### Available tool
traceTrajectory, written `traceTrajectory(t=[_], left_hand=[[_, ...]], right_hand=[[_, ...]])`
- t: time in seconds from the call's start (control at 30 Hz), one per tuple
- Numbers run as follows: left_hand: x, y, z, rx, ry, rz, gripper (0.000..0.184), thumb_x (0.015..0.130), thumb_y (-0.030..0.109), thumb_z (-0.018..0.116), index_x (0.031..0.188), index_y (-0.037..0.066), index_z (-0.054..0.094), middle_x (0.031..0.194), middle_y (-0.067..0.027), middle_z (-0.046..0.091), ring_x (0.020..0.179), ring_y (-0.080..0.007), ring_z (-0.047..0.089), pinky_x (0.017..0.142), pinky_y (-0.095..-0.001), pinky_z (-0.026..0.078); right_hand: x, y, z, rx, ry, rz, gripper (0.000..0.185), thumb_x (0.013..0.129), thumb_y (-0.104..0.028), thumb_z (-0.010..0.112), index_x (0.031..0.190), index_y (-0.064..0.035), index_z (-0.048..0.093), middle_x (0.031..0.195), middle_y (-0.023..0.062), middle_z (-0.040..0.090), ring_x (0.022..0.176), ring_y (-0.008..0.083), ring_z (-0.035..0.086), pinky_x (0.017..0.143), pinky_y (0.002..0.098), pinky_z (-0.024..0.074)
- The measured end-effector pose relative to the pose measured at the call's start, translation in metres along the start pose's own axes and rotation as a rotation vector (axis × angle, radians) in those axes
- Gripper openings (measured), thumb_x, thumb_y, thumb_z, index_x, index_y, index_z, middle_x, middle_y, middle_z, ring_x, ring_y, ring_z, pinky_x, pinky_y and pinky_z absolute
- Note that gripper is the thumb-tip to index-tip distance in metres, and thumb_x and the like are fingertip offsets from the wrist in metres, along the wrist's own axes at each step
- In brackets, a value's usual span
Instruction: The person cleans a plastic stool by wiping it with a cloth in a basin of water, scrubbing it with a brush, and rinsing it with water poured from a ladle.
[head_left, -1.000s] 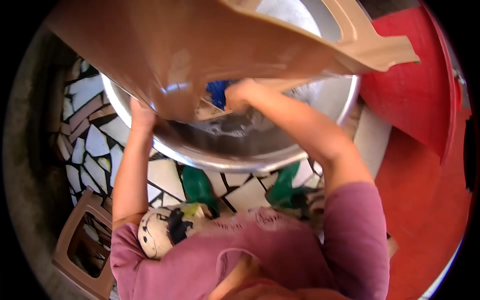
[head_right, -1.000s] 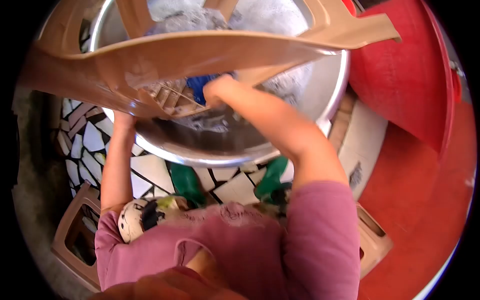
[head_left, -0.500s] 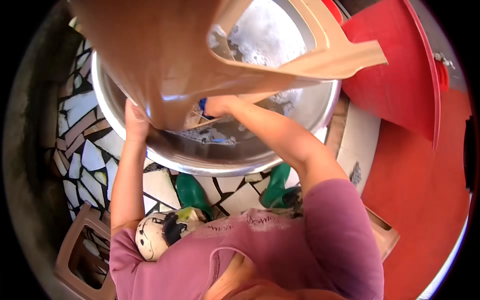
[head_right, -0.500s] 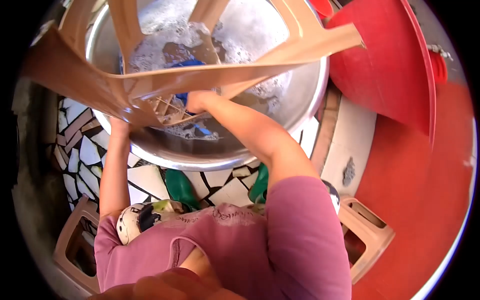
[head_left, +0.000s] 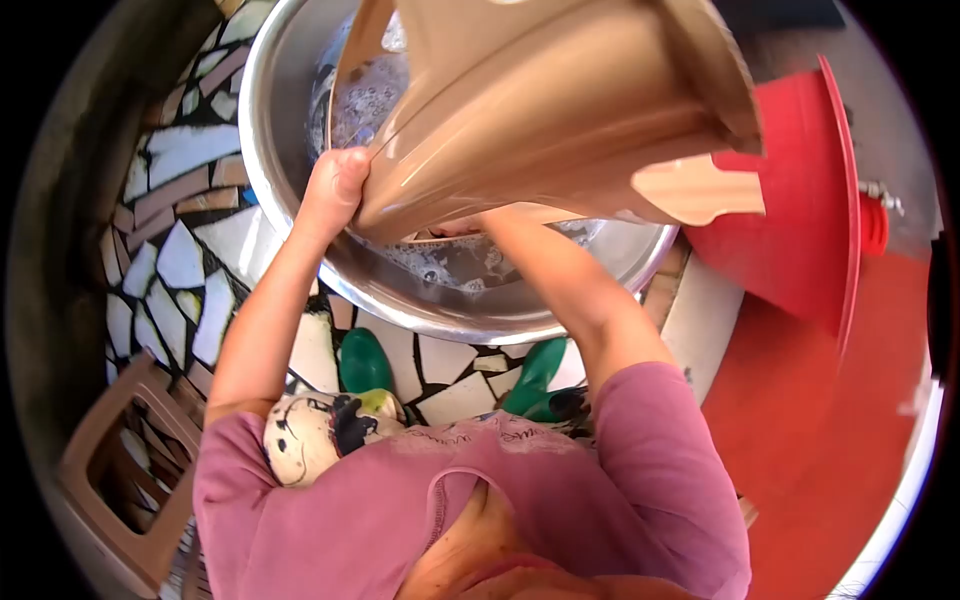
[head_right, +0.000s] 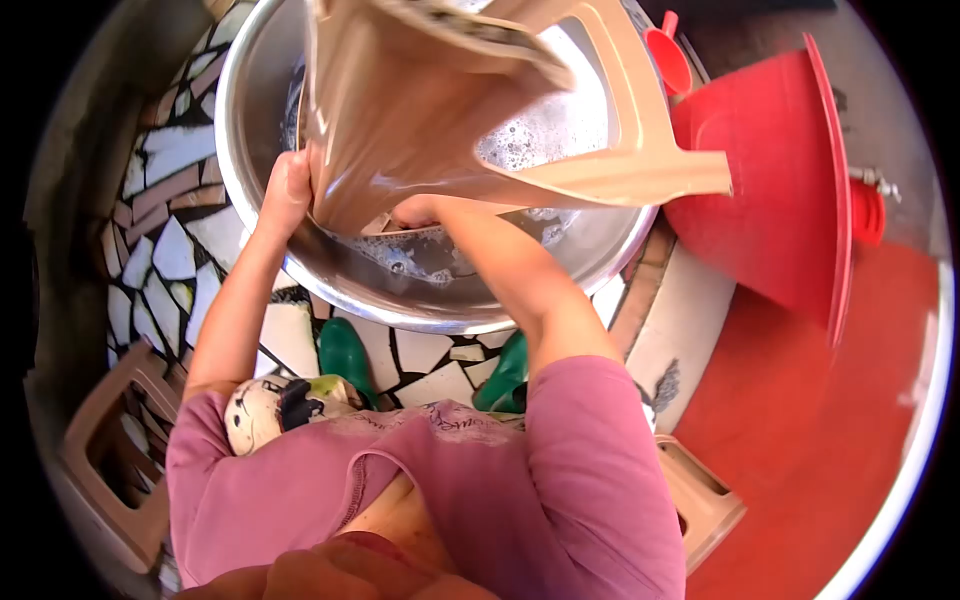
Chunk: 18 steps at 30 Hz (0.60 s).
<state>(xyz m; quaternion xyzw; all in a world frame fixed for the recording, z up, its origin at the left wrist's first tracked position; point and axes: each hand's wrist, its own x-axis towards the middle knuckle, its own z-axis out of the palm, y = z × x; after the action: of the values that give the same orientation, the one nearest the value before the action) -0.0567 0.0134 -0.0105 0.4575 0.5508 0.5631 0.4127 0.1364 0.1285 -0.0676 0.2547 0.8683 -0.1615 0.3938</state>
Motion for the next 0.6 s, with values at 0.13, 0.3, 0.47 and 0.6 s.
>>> traceTrajectory(t=[0.13, 0.3, 0.47, 0.6], left_hand=[[-0.004, -0.005, -0.001, -0.002, 0.005, -0.006, 0.082, 0.085, 0.073, 0.038, 0.078, -0.005, 0.062, 0.069, -0.0046, 0.06, 0.071, -0.0116, 0.053, 0.069, -0.0285, 0.045], [-0.001, 0.012, 0.005, -0.079, 0.1, -0.017, 0.087, 0.084, 0.075, 0.034, 0.08, -0.006, 0.063, 0.069, -0.0069, 0.06, 0.072, -0.014, 0.054, 0.072, -0.0294, 0.045], [0.002, -0.006, -0.001, 0.001, -0.004, -0.025, 0.086, 0.084, 0.075, 0.036, 0.081, -0.007, 0.064, 0.071, -0.0079, 0.063, 0.073, -0.0137, 0.057, 0.071, -0.0282, 0.046], [0.001, 0.005, -0.003, -0.011, -0.012, -0.023, 0.085, 0.084, 0.074, 0.038, 0.081, -0.007, 0.063, 0.07, -0.0064, 0.061, 0.071, -0.0124, 0.055, 0.07, -0.0276, 0.046]], right_hand=[[-0.008, 0.005, 0.005, -0.058, 0.056, 0.031, 0.033, 0.084, -0.022, 0.055, 0.115, -0.0196, 0.065, 0.12, 0.008, 0.062, 0.105, 0.0266, 0.061, 0.085, 0.0402, 0.048], [-0.023, 0.012, -0.005, -0.091, -0.068, -0.019, 0.033, 0.086, -0.022, 0.054, 0.117, -0.0217, 0.065, 0.123, 0.0089, 0.06, 0.107, 0.0276, 0.06, 0.086, 0.0398, 0.0479], [-0.026, 0.013, 0.012, 0.144, 0.196, -0.012, 0.035, 0.088, -0.02, 0.05, 0.122, -0.0189, 0.06, 0.126, 0.0104, 0.057, 0.117, 0.03, 0.052, 0.095, 0.0385, 0.0413], [-0.014, 0.011, 0.026, 0.2, 0.391, 0.127, 0.033, 0.084, -0.014, 0.051, 0.116, -0.0106, 0.062, 0.123, 0.0145, 0.058, 0.117, 0.0329, 0.049, 0.096, 0.041, 0.0392]])
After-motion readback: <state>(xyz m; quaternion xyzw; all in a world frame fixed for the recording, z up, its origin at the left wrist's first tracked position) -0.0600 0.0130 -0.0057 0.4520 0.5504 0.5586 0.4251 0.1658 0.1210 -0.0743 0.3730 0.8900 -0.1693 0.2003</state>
